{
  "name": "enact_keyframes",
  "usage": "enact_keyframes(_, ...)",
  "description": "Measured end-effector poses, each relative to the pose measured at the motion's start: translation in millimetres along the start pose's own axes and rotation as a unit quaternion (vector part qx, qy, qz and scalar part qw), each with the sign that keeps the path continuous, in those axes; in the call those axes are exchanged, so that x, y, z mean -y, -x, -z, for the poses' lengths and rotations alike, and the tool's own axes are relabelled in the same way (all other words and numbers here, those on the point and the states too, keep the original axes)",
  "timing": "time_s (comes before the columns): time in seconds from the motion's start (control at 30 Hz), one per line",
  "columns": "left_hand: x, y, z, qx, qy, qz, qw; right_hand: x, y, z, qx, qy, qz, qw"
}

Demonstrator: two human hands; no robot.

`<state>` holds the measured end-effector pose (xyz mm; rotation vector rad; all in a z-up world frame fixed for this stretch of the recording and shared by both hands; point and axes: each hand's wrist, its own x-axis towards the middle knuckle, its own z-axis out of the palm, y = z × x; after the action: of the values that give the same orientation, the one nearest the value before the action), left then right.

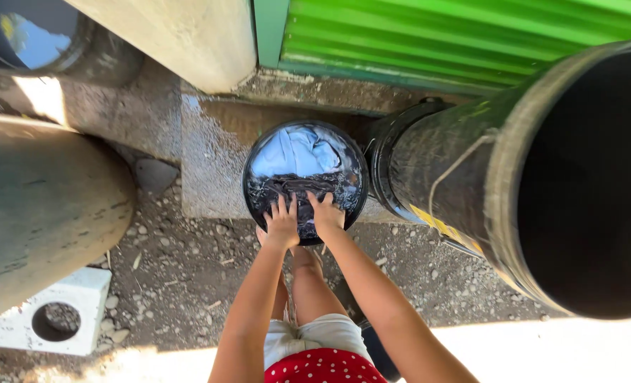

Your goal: Wash clothes in a bucket and hang them on a clothesline using hangers.

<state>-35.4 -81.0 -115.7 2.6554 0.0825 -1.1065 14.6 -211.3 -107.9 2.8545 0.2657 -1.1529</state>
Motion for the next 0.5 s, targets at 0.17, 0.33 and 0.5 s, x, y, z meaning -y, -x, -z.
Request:
enact_keyframes(0.17,40.9,-76.9,-76.3,0.133,0.073,0.026,0.988,-19.5,-59.1,-88.3,0.076,-0.041,-0.019,0.996)
enact_keyframes(0.33,64.0,-137.8,-164.4,0.168,0.02,0.012,0.985,-58.8,-146.5,-246.3,0.102,0.055,0.079,0.99)
enact_keyframes(0.5,39.1,-84.9,-53.7,0.143,0.031,0.003,0.989,-65.1,-147.9,-245.9,0.157,0.164,0.119,0.967)
